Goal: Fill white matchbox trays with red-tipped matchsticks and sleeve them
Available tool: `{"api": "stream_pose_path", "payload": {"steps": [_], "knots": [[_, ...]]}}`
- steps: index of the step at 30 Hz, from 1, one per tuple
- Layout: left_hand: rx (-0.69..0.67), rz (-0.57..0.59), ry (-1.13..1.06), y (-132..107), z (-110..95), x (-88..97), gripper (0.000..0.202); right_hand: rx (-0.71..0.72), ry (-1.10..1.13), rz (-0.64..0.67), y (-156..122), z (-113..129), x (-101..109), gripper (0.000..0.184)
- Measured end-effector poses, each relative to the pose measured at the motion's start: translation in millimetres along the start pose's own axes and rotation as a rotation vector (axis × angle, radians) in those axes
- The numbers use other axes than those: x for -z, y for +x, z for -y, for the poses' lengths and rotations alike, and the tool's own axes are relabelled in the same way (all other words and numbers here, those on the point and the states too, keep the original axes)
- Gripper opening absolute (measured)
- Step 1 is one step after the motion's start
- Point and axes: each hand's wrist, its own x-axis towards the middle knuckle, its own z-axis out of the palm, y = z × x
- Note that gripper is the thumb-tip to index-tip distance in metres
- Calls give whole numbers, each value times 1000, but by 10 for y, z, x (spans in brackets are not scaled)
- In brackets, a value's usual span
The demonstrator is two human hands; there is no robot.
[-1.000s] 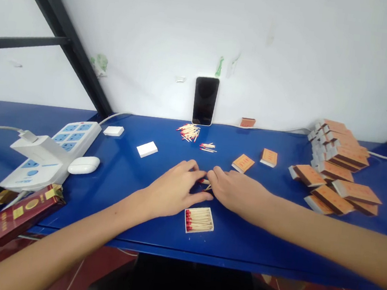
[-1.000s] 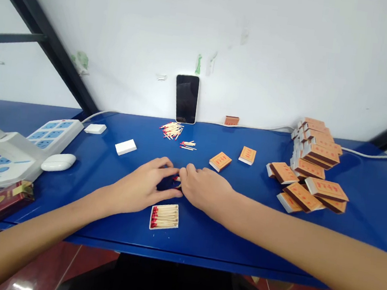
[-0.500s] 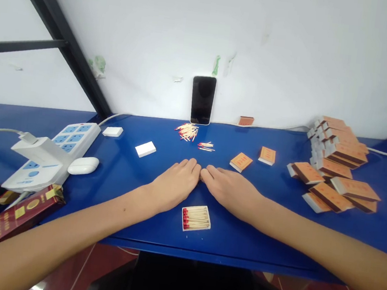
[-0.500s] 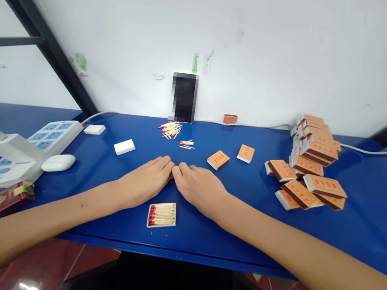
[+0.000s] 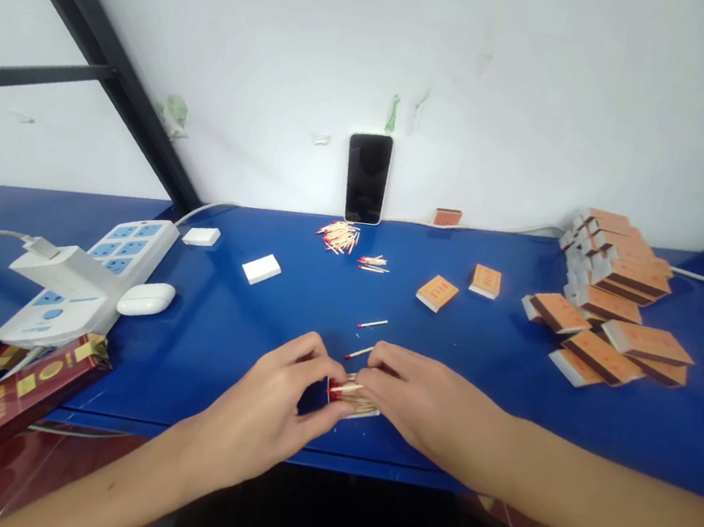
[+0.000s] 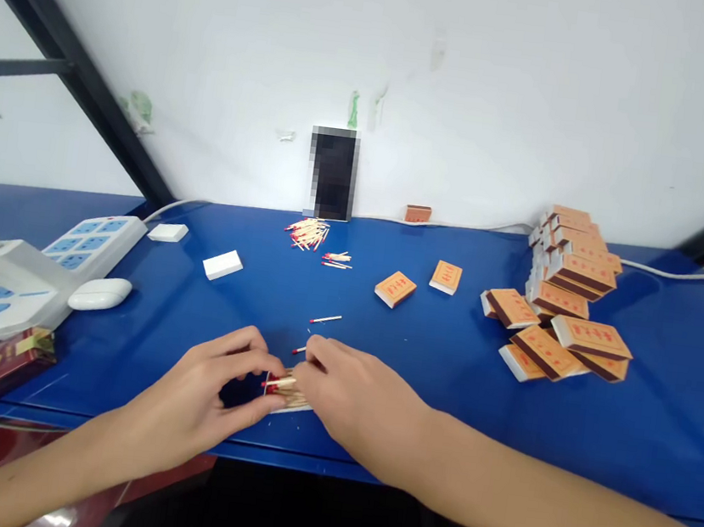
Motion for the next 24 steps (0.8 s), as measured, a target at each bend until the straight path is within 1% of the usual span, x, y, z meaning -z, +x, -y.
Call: {"api": "stream_pose_path", "payload": {"steps": [2,4,7,9,11,14,17,19,21,24], "knots": [[3,-62,-25,-58,59,-63,20,-72,103,53,19,-20,14,24],[-30,-141,-5,-117,103,-110,27,-116,212,56,23,-43,62,23],[-131,-258,117,-200,130,-172,31,-145,347,34,3,-72,128,24],[-191,-287,237,-234,124,-210,30,-163,401,27,0,-78,138,24],[-212,-265,314,-242,107,-235,27,-187,424,3,23,-70,129,24],[-197,-180,301,-223,81,-225,24,-227,448,-15,97,-60,126,20],[-172,-92,233,-192,86,-157,27,-320,595,42,179,-86,154,13],[-154,-40,174,-174,111,-103,28,-381,685,78,215,-113,162,13],[-134,-9,125,-163,142,-62,29,-368,635,46,226,-125,146,14],[-110,-11,116,-167,178,-47,30,-245,437,-71,186,-113,102,14]]}}
